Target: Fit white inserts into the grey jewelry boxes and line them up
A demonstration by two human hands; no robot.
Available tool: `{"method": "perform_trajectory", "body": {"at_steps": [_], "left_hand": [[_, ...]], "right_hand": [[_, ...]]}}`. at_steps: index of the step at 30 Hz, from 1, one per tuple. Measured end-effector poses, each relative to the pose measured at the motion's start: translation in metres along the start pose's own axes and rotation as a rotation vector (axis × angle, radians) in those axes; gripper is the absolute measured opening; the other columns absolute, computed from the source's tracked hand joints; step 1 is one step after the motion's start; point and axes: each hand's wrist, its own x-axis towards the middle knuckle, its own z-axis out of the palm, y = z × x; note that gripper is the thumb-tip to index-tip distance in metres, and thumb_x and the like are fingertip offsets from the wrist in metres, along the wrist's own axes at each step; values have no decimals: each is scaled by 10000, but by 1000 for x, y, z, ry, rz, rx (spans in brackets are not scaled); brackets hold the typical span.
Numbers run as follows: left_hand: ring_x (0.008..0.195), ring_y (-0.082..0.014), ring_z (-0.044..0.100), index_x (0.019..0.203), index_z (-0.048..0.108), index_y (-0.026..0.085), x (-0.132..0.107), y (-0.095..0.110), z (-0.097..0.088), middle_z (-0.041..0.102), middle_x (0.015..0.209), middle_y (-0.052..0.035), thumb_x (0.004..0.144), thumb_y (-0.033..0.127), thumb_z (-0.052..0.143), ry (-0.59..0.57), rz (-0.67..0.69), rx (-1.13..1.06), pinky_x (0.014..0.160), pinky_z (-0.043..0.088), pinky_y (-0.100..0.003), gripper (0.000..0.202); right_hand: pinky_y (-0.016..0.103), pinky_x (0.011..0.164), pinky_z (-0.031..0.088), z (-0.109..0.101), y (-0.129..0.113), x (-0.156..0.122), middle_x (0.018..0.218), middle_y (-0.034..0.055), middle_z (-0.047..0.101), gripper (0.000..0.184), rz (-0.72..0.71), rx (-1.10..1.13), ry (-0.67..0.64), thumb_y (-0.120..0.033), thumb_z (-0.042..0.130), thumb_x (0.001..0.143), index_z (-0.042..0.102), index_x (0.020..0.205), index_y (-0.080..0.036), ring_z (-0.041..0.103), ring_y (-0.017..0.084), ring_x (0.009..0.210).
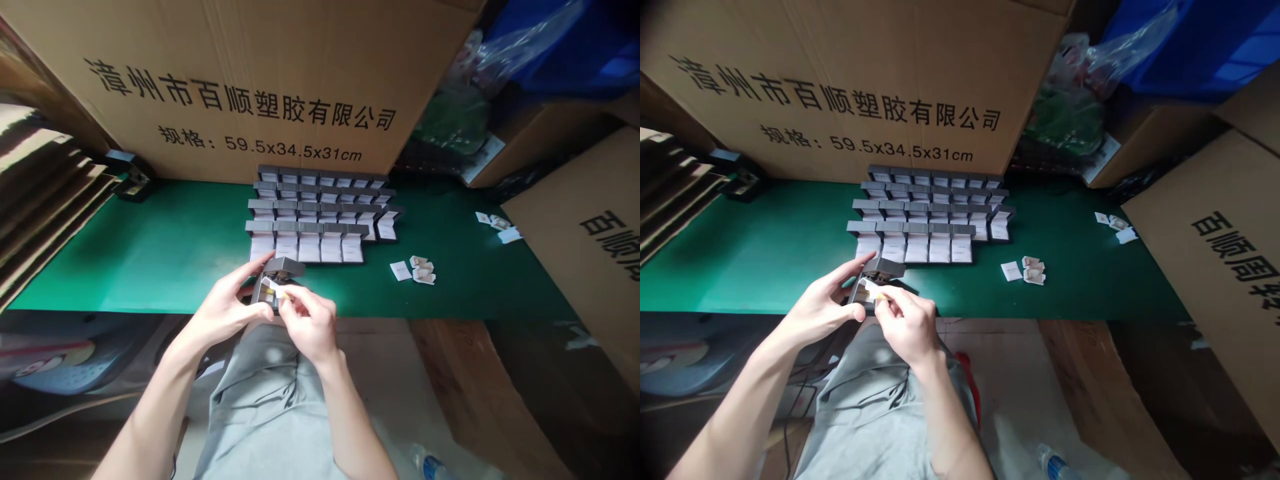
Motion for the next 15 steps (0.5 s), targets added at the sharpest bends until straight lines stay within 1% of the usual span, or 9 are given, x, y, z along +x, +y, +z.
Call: {"method": "perform_trajectory", "body": {"at_steps": [3, 6, 9, 12, 15], "left_hand": [[1378, -382, 606, 1561, 580, 210, 0, 2, 0, 630, 1535, -149, 673, 606, 937, 0, -3, 23, 1090, 588, -400, 1035], [1367, -375, 622, 1558, 584, 205, 0, 4, 1, 623, 1546, -155, 706, 641, 906, 4, -11, 25, 1085, 594, -395, 1009], [1369, -388, 630, 1550, 597, 208, 0, 4, 1, 610, 1568, -151, 675, 685, 908, 17, -5, 2, 1082, 597, -392, 1043], [1361, -411, 638, 1527, 626, 217, 1, 2, 1, 638, 1542, -144, 622, 731, 913, 43, 14, 9, 1077, 603, -407, 1079], [1355, -420, 646, 1517, 639, 231, 2, -1, 1, 651, 1530, -134, 628, 736, 905, 64, 6, 37, 1093, 594, -431, 1056]], "right_hand": [[175, 587, 566, -1, 1, 0, 873, 34, 833, 168, -16, 10, -49, -196, 633, 998, 795, 1041, -200, 700, 102, 605], [166, 564, 558, -3, 0, 0, 857, 32, 831, 179, 6, 15, -58, -210, 624, 1006, 793, 1063, -195, 697, 100, 584], [171, 554, 558, -3, 1, 0, 840, 35, 828, 199, 6, -28, -55, -232, 608, 1012, 798, 1057, -192, 685, 102, 562], [180, 591, 576, -2, 3, -2, 907, 54, 844, 218, -7, -53, -67, -234, 596, 1017, 802, 1072, -190, 721, 115, 617], [184, 618, 584, -1, 3, -2, 931, 69, 847, 221, -23, -37, -70, -211, 593, 1014, 798, 1088, -173, 748, 127, 654]]}}
